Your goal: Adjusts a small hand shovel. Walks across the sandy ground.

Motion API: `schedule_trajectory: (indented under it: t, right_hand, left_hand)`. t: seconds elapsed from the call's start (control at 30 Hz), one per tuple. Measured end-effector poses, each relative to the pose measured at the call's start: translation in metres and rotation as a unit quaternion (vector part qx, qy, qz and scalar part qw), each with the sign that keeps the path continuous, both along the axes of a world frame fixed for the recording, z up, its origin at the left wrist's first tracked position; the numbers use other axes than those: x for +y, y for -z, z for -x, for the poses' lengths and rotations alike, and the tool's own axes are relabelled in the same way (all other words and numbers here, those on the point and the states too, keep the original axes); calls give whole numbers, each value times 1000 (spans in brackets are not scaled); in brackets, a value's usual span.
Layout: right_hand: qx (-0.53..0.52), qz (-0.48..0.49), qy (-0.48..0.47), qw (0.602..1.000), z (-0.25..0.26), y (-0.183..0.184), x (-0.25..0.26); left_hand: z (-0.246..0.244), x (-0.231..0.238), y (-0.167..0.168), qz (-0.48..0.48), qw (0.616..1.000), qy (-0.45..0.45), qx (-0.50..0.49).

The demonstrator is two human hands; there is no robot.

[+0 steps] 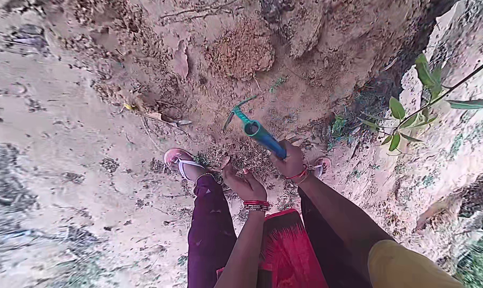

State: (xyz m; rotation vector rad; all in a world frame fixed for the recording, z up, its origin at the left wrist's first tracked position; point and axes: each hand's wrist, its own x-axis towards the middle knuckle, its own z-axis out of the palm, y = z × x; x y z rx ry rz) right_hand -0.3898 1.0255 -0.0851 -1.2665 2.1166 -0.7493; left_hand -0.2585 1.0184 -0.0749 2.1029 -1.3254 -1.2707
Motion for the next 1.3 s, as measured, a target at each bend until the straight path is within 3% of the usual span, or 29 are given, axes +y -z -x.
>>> schedule_trajectory:
  t: [0.1,0.2,0.27,0.33,0.4,0.57,0.73,0.83,0.97,1.03,1.2,1.3]
  right_hand:
    - [-51,-223,-83,970,-32,14,-58]
    - [-60,-466,-123,874,-29,70,-50]
    - [-34,-526,-191,828,-21,105,-19]
    - [-23,-550,-275,788,-23,105,-4]
    - [-28,-570,-293,767,-25,92,4]
    - [-40,-595,-195,778,-6,76,0]
    - [-7,-643,-160,749,13,66,5]
    - [4,-659,-127,741,43,79,38]
    - [-21,-633,-90,769,81,98,68]
    - [-19,-614,-103,782,90,96,55]
    - [62,-609,-188,768,113,18,5]
    - [111,-564,-200,794,150,-58,-1]
  left_hand:
    - [1,11,5,34,999,-10,-25]
    - [5,24,7,11,999,-8,-36]
    - [9,25,11,-5,1000,-7,-25]
    - [8,28,17,-13,999,-7,-29]
    - [10,32,16,-29,999,-14,-32]
    - [16,21,4,-37,999,-12,-13]
    - [9,3,-4,-94,995,-25,14]
    - [5,-1,-8,-105,994,-27,23]
    - [2,8,-4,-120,992,-28,22]
    - [5,10,-2,-140,989,-34,26]
    - [12,5,-3,-153,987,-43,21]
    - [21,-1,-2,-129,990,-52,33]
